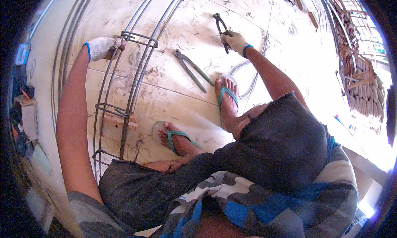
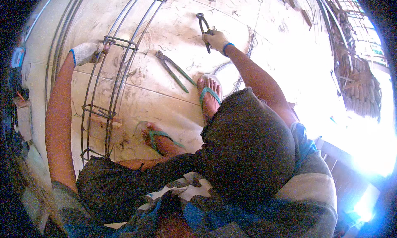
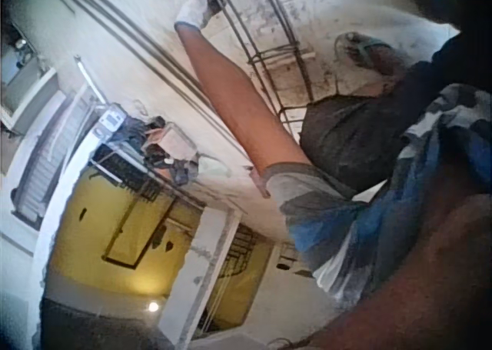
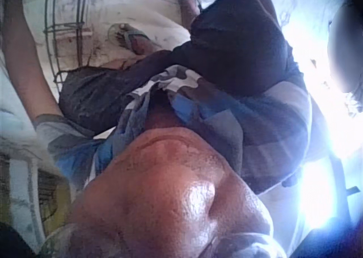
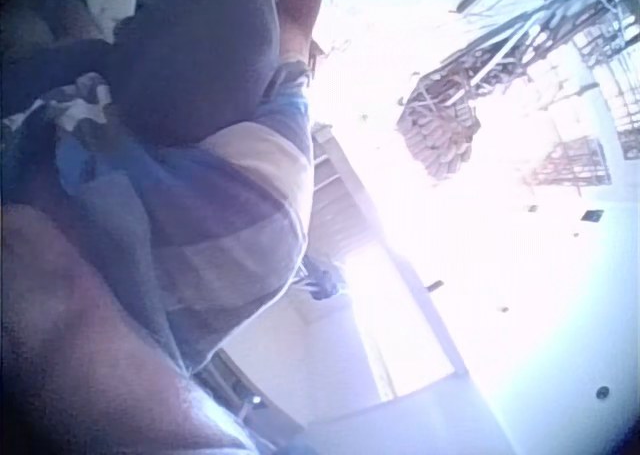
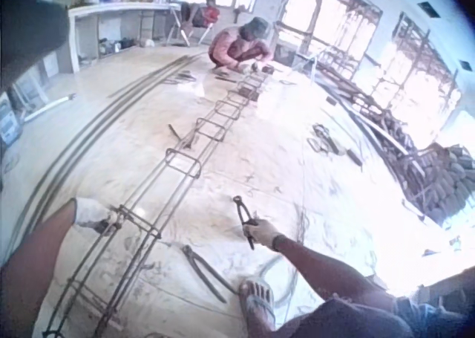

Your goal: The person sits on the floor and assembles a metal frame by tying thin wires around the intersections of metal rods. They use pliers to twist and secure the wires, working methodically along the length of the frame.

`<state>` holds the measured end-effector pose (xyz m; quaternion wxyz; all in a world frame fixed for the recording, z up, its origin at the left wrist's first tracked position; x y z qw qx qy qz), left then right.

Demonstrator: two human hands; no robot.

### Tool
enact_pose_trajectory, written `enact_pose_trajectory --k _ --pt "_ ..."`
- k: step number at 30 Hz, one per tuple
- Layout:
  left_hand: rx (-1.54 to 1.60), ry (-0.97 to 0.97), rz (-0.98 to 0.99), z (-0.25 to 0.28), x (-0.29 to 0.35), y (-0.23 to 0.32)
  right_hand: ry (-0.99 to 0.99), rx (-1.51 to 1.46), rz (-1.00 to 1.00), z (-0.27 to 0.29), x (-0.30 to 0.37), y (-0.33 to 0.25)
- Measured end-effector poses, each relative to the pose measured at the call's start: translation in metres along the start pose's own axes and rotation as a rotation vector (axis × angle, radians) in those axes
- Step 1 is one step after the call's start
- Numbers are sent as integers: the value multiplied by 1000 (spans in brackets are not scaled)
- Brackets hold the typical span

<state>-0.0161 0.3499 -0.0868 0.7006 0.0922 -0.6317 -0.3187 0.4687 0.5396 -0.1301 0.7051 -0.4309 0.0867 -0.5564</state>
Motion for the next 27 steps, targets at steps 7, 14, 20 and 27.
enact_pose_trajectory --k 7,14,20,27 --pt "-84 -15 -60 15 -31 -13 197 409 481 -65 74 -95" --pt "28 -6 -15 33 -37 -35 -202 521 441 -136 101 -107" --pt "26 -30 8 21 -23 -22 382 518 376 -20 65 -105" --pt "81 -15 -14 20 -5 -25 306 261 29 71 165 36"
Point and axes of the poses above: each hand's wrist, its own x-axis away from the middle knuckle, its own z-axis out of the back of the hand, y = z × x, the point moved 10 cm from there along -x, towards the middle knuckle, and after that the axes turned 8 degrees about z, right-handed, at the moved point
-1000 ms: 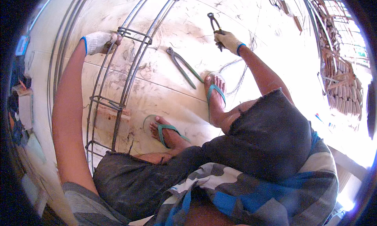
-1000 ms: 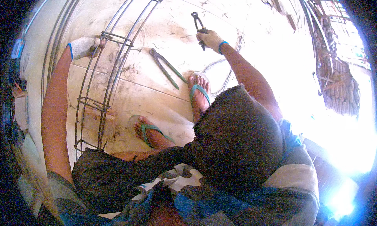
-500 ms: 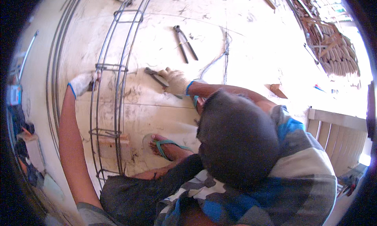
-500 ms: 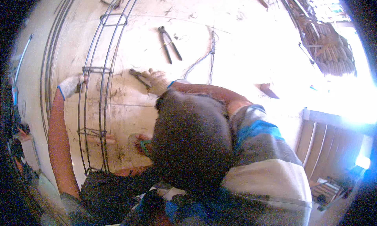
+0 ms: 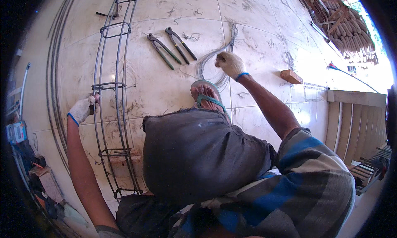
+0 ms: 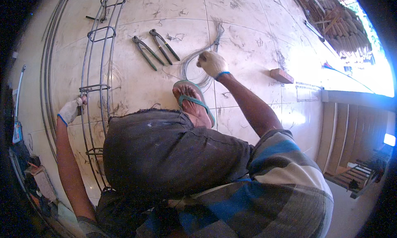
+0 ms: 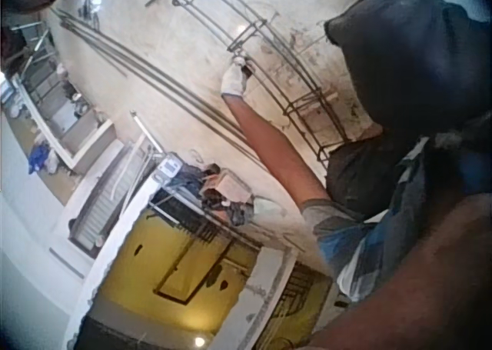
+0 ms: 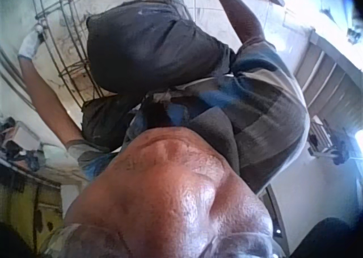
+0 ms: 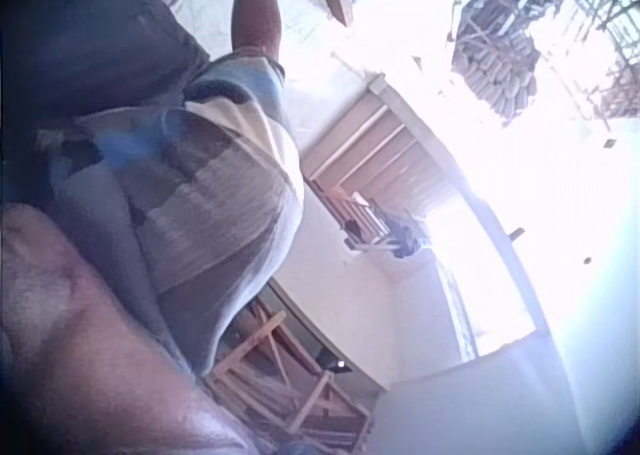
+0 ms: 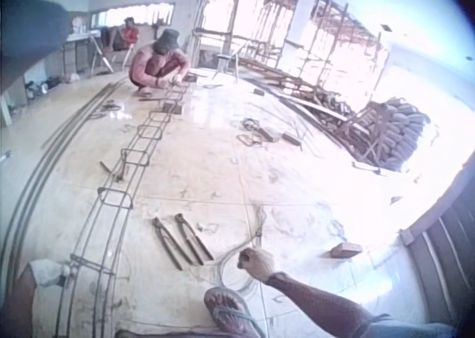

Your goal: The person sits on the floor and assembles a metal frame by tying thin wires around the intersections of metal rods. They use pliers to twist and secure the wires, working methodically along the length of the frame.

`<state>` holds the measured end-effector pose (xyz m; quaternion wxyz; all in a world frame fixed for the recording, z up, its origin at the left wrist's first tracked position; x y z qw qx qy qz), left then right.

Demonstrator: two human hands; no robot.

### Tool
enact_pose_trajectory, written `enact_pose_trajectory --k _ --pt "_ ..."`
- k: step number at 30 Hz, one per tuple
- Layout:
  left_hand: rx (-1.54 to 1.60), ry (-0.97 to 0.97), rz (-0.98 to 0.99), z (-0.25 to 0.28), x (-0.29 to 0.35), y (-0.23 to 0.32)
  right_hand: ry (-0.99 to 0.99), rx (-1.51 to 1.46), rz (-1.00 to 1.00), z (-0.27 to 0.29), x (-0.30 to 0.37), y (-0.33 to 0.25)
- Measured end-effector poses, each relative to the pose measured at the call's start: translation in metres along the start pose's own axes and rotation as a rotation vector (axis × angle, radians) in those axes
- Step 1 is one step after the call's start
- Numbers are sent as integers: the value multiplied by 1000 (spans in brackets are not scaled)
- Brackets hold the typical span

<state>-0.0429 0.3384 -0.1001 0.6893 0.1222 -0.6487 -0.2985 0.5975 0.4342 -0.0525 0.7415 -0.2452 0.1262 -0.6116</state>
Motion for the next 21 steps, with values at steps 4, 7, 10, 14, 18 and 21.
enact_pose_trajectory --k 4,7,10,14,18,21 --pt "-14 4 30 4 -14 -5 -162 200 211 -35 55 12" --pt "-29 -20 9 11 -15 -8 -131 218 263 -46 57 -5" --pt "-28 23 3 5 -12 -3 -141 269 373 -55 50 -17" --pt "-28 30 -32 -3 -2 7 -212 233 362 -62 36 -18" --pt "-87 49 10 0 -2 2 -243 181 320 -54 30 -34" --pt "-105 -12 36 0 -6 0 -196 169 258 -40 21 -33"
Point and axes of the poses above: each hand's wrist, its own x-axis away from the middle knuckle, its own z-axis out of the back of the hand, y = z × x, the point moved 10 cm from there along -x, towards the middle knuckle, and after that the axes turned 8 degrees about z, right-handed, at the moved point
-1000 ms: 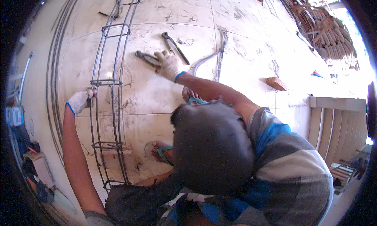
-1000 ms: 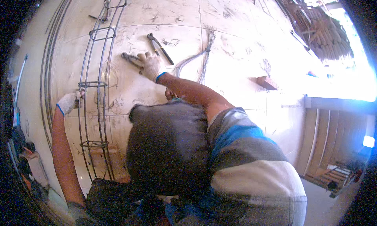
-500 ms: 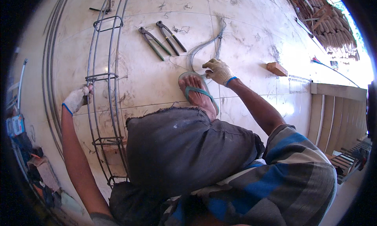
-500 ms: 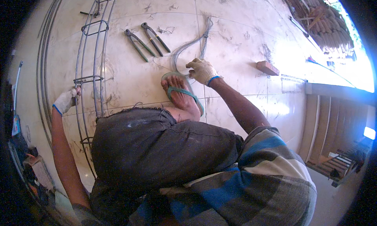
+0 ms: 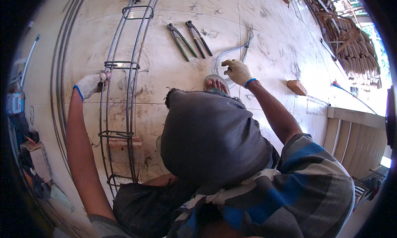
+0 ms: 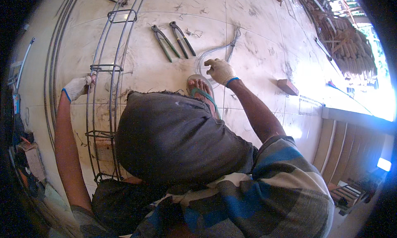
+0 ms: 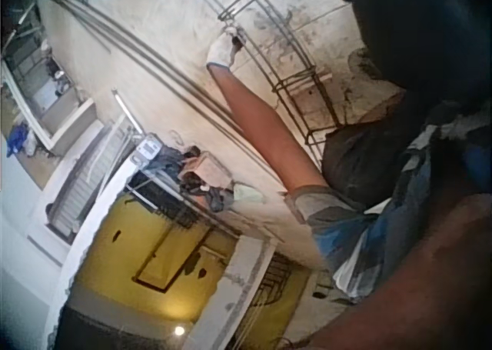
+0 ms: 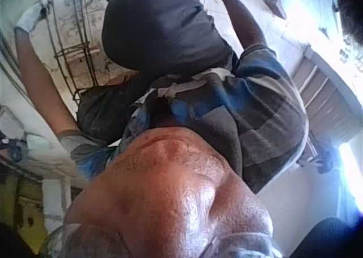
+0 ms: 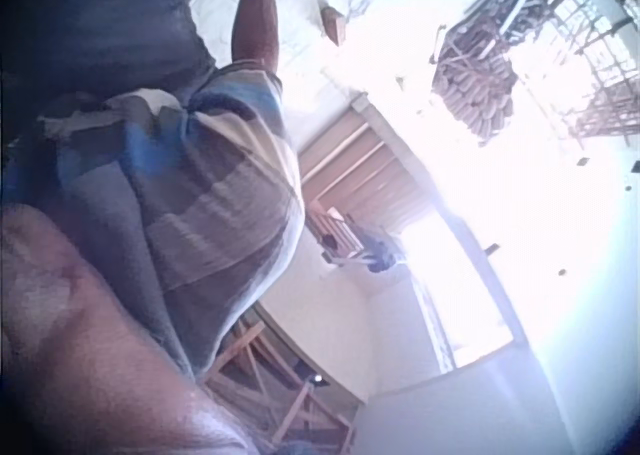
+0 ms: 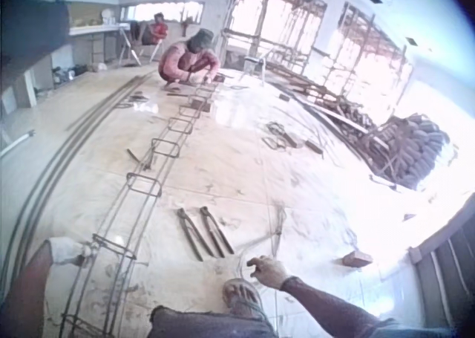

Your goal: The person sits on the floor and assembles a metal frame by tying thin wires around the intersections of metal rods. They use pliers to twist and secure the wires, working methodically along the length of the frame.

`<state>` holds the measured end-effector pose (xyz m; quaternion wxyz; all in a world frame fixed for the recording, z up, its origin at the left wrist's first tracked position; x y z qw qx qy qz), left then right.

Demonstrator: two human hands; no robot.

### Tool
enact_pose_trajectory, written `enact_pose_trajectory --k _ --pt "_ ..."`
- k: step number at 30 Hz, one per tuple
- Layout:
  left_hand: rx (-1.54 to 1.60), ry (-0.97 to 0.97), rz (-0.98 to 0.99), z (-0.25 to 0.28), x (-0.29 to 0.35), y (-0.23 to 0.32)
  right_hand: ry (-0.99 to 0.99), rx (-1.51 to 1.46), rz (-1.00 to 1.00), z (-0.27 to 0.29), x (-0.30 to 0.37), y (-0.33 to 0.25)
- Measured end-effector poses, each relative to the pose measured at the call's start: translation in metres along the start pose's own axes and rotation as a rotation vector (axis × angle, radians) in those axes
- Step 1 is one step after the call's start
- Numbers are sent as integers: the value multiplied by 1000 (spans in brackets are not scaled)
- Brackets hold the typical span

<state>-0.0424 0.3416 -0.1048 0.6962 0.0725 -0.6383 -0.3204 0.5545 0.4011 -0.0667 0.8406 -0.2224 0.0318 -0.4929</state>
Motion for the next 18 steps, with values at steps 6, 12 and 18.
enact_pose_trajectory --k 6,12,18 --pt "72 56 -8 -1 -2 -3 -89 96 10 -4 0 -1" --pt "122 33 -49 -6 1 -2 75 50 44 -19 -38 -41" --pt "106 5 -47 -14 5 9 -1 79 -132 -65 -71 -32"
Point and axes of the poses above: each hand's wrist, its own x-axis away from the middle knuckle, its own z-axis out of the back of the hand, y = z × x, the point moved 10 cm from there along -x, towards the middle knuckle, and after that the axes turned 8 degrees about z, right-handed, at the moved point
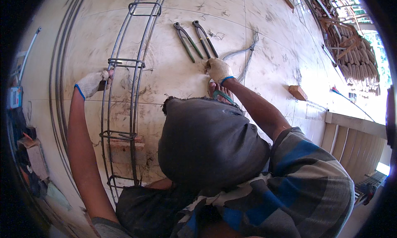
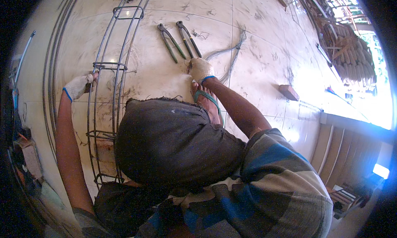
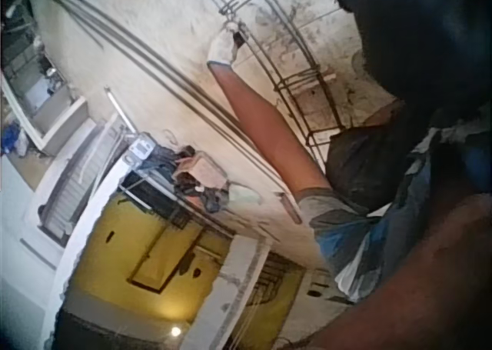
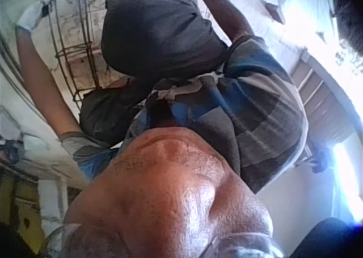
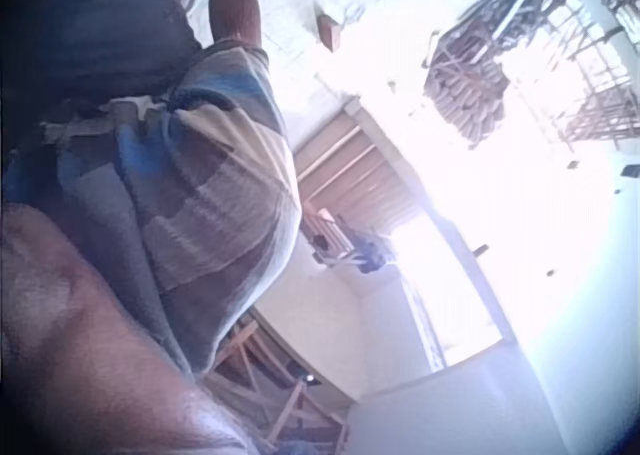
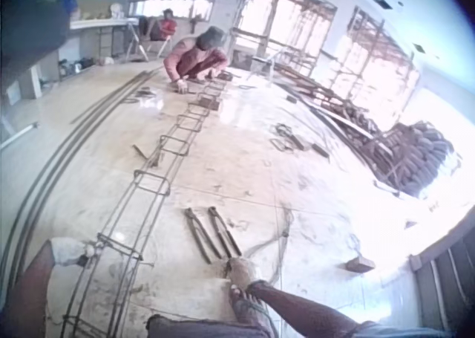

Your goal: The person sits on the floor and assembles a metal frame by tying thin wires around the intersections of metal rods. They use pliers to twist and secure the wires, working methodically along the length of the frame.

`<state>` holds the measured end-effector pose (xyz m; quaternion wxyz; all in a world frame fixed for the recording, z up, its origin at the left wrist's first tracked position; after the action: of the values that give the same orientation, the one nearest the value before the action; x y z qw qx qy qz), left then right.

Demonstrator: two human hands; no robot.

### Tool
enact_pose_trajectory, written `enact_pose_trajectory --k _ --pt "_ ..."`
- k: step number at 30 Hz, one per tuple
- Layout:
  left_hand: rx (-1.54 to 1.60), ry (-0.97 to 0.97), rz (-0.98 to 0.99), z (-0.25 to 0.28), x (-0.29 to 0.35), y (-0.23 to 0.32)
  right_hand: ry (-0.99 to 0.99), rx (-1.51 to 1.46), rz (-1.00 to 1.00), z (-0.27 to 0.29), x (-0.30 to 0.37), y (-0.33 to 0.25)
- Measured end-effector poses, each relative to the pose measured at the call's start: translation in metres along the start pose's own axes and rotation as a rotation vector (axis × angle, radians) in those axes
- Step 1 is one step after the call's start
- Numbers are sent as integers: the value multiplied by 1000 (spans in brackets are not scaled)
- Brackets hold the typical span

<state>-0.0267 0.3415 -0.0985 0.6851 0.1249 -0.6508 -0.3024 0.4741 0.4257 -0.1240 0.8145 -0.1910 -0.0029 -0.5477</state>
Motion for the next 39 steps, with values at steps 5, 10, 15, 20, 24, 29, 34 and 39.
enact_pose_trajectory --k 5,10,15,20,24,29,34,39 --pt "27 -41 -19 2 2 -6 4 8 102 2 4 -26" --pt "42 -10 -38 -1 3 -1 -1 -344 39 -3 23 -39" --pt "36 4 -23 -1 9 -1 -111 -244 179 21 44 -80" --pt "-6 6 9 -2 8 1 -561 193 371 -11 67 -122" --pt "39 20 -36 4 2 -5 -341 -399 412 68 72 -136" --pt "-13 6 5 -8 12 4 -554 -1021 283 114 90 -147" --pt "2 -19 -35 -3 5 3 258 -1742 422 301 79 -153" --pt "-41 0 -23 2 2 -1 425 -1617 834 443 111 -175"
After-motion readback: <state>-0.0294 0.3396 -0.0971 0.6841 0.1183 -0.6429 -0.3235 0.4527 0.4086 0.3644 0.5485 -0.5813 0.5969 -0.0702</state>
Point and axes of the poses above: each hand's wrist, its own x-axis away from the middle knuckle, its own z-axis out of the back of the hand, y = z × x, the point moved 10 cm from there along -x, towards the middle knuckle, and after that the axes turned 8 degrees about z, right-handed, at the moved point
